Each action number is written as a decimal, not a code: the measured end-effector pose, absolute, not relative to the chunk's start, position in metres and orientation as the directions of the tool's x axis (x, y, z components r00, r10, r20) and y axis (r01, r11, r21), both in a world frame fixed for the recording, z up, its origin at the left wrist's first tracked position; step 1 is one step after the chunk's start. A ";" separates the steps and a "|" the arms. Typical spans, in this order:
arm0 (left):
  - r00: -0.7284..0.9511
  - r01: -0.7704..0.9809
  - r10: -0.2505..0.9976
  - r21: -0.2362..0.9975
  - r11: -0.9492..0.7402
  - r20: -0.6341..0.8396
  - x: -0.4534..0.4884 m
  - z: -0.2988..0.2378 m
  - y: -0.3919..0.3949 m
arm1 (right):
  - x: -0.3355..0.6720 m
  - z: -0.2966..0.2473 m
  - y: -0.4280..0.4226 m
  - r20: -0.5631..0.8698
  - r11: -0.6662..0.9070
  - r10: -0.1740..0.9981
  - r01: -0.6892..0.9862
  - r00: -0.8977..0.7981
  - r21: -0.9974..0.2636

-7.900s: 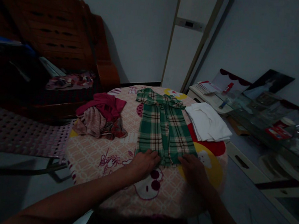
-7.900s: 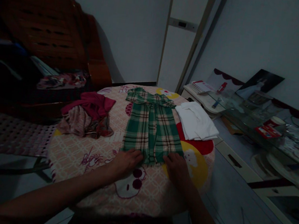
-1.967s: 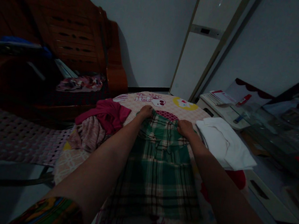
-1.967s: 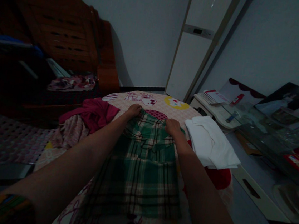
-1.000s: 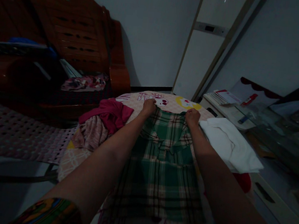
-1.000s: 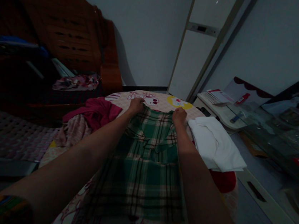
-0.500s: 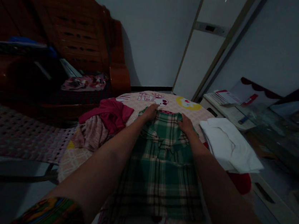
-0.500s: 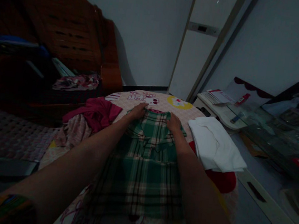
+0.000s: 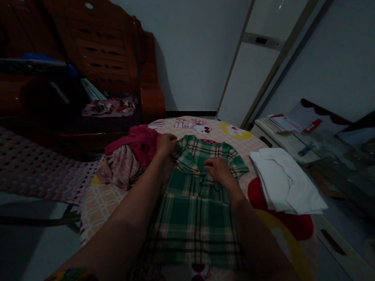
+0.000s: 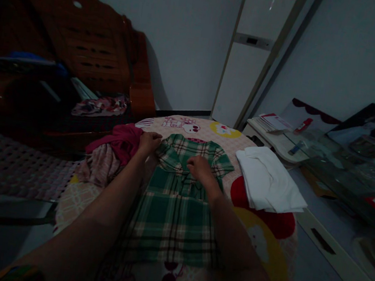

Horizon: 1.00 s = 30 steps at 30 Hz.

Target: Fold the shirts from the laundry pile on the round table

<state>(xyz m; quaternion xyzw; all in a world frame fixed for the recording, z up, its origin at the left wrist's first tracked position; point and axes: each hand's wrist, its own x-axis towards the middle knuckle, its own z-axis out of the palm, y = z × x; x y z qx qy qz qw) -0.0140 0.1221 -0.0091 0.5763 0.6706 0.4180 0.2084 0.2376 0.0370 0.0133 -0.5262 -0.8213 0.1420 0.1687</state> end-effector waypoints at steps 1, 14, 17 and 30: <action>-0.236 0.621 0.953 0.783 -0.004 0.192 -0.017 -0.011 0.119 | 0.233 0.011 0.033 0.138 0.425 0.903 0.799 -0.406 -0.425; 0.035 0.610 0.991 0.788 0.083 -0.132 -0.034 -0.009 0.115 | 0.227 -0.022 0.020 0.254 0.527 0.848 0.794 -0.465 -0.303; 0.029 0.523 0.993 0.848 0.085 -0.118 -0.031 -0.005 0.113 | 0.227 -0.021 0.019 0.266 0.548 0.835 0.776 -0.483 -0.311; -0.087 0.312 0.995 0.948 0.067 -0.041 -0.004 0.007 0.108 | 0.227 -0.012 0.015 0.242 0.513 0.858 0.730 -0.453 -0.452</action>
